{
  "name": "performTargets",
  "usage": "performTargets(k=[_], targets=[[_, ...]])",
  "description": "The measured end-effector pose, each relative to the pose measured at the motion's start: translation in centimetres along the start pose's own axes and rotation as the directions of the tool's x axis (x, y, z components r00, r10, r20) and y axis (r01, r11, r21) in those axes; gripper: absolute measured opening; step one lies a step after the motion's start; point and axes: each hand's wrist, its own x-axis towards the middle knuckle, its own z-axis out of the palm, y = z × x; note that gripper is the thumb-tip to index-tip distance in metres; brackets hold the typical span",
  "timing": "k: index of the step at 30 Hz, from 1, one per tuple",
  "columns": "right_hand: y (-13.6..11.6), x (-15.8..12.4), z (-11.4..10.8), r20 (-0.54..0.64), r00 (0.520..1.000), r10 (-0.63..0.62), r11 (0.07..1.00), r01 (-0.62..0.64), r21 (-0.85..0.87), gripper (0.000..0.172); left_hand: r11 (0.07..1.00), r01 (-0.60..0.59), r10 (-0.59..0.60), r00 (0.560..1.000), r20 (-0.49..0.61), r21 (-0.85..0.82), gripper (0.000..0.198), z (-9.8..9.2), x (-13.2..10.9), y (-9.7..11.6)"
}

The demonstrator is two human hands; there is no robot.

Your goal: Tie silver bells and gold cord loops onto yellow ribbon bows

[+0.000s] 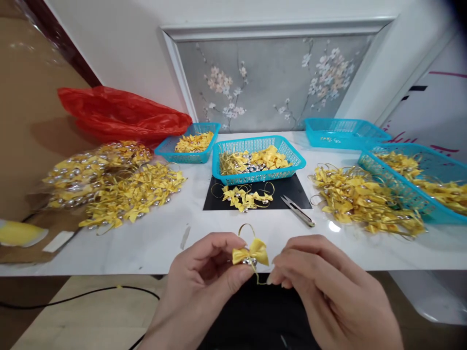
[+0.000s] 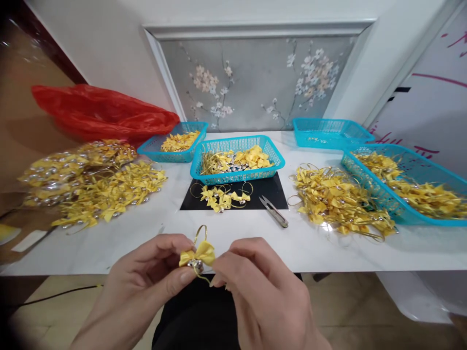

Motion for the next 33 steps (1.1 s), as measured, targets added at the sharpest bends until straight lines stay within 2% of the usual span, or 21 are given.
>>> performTargets(k=[4,12,26,30,33], targets=[[0.2,-0.2,0.3,-0.059,0.998,-0.033,0.994,0.026,-0.106,0.031,0.999,0.021,-0.019,0.999,0.046,-0.033,0.020,-0.1,0.1,-0.1],[-0.1,-0.2,1.1,-0.173,0.981,-0.091,0.984,0.062,-0.166,0.027,0.998,0.032,-0.029,0.998,0.059,-0.055,0.016,0.0,0.1,0.0],[0.2,-0.2,1.4,-0.158,0.982,-0.107,0.978,0.075,-0.194,0.027,0.995,0.033,-0.024,0.995,0.099,-0.093,0.016,-0.1,-0.1,-0.2],[0.2,-0.4,1.3,-0.139,0.982,-0.125,0.971,0.093,-0.220,0.028,0.999,0.026,-0.025,0.999,0.035,-0.025,0.015,0.3,-0.2,0.1],[0.3,-0.6,1.4,-0.148,0.977,-0.156,0.959,0.114,-0.258,0.027,0.996,-0.037,0.038,0.999,-0.016,0.078,0.015,0.5,-0.3,0.2]])
